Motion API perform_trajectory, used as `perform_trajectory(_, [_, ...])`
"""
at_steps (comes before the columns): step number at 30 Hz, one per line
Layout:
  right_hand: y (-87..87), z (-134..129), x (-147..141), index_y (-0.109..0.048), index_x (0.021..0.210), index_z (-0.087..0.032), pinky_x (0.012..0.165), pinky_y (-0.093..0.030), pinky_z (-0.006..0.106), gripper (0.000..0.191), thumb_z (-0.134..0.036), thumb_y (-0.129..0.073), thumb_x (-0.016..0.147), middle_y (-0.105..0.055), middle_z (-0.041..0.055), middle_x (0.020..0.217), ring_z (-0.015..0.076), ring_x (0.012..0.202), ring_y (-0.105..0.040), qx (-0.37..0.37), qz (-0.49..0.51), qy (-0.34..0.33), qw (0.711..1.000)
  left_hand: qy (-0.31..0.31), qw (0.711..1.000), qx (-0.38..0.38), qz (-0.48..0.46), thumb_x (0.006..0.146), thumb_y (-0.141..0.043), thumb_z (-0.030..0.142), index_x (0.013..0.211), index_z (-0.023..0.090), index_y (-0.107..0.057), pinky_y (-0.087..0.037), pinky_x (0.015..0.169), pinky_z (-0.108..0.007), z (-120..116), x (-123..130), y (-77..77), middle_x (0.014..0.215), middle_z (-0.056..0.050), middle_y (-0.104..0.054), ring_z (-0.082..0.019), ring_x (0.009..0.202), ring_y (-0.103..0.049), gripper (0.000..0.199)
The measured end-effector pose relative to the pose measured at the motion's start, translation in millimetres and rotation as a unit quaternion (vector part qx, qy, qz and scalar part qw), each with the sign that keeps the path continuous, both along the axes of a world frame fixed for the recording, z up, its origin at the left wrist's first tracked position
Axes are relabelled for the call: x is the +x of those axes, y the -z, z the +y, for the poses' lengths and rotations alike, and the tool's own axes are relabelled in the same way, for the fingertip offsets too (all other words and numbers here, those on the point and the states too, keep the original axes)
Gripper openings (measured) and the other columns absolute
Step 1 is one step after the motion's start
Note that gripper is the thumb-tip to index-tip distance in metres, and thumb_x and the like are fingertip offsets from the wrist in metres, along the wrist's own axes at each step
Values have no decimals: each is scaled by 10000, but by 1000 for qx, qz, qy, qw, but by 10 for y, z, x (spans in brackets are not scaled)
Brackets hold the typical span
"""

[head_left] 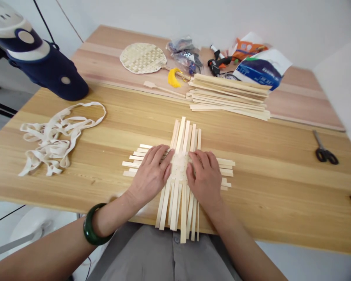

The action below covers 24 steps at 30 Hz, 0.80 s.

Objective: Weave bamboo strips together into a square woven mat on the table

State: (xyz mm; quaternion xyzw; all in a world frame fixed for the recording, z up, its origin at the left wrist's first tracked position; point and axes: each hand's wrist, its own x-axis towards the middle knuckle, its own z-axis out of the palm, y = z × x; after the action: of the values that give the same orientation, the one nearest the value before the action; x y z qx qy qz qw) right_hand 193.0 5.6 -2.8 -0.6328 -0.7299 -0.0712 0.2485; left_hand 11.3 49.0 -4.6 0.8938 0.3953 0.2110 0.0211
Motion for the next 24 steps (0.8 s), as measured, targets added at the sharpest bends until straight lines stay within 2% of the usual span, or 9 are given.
perform_trajectory(3, [18, 10, -3, -634, 1188, -138, 951, -479, 430, 305, -185, -515, 910, -652, 99, 1173, 275, 1070, -498, -7, -17, 8, 1000, -1, 1000, -2, 4, 976, -450, 189, 1322, 73, -533, -431, 1091, -521, -2, -5, 6, 1298, -183, -533, -319, 1252, -468, 375])
perform_trajectory(8, [12, 6, 5, -638, 1202, -150, 941, -490, 435, 323, -167, -512, 904, -655, 97, 1165, 274, 1076, -495, 1, -25, 0, 1000, 1, 1000, -11, -3, 975, -447, 188, 1329, 103, -530, -439, 1082, -538, -8, -7, -9, 1295, -184, -538, -317, 1260, -475, 373])
perform_trajectory(11, [-15, -6, 9, -625, 1230, -136, 993, -479, 444, 357, -134, -502, 895, -653, 106, 1152, 261, 1088, -512, 11, 0, 1, 1000, 1, 1000, -12, -15, 965, -462, 166, 1318, 111, -537, -426, 1102, -535, -18, -11, -18, 1331, -187, -527, -315, 1303, -462, 365])
perform_trajectory(15, [-41, -25, 7, -661, 1188, -159, 1106, -393, 522, 354, -118, -528, 863, -623, 115, 1211, 275, 1168, -499, 39, -11, -20, 999, 32, 999, -6, -23, 956, -459, 114, 1356, 112, -503, -415, 1134, -503, -31, -24, 5, 1443, -176, -477, -307, 1413, -369, 402])
perform_trajectory(20, [-43, -29, 9, -700, 1067, -173, 1121, -390, 518, 312, -81, -506, 840, -615, 100, 1237, 269, 1199, -496, 29, 4, -37, 999, 47, 998, -19, -34, 969, -431, 117, 1362, 115, -506, -421, 1141, -491, -20, -29, 45, 1421, -152, -532, -268, 1385, -431, 400])
perform_trajectory(24, [-41, -30, 22, -671, 1144, -178, 1099, -421, 513, 373, -66, -474, 847, -603, 109, 1254, 264, 1219, -494, 23, 18, -35, 999, 48, 998, -21, -32, 962, -440, 110, 1347, 94, -523, -418, 1143, -497, -16, -28, 43, 1420, -163, -533, -277, 1380, -437, 394])
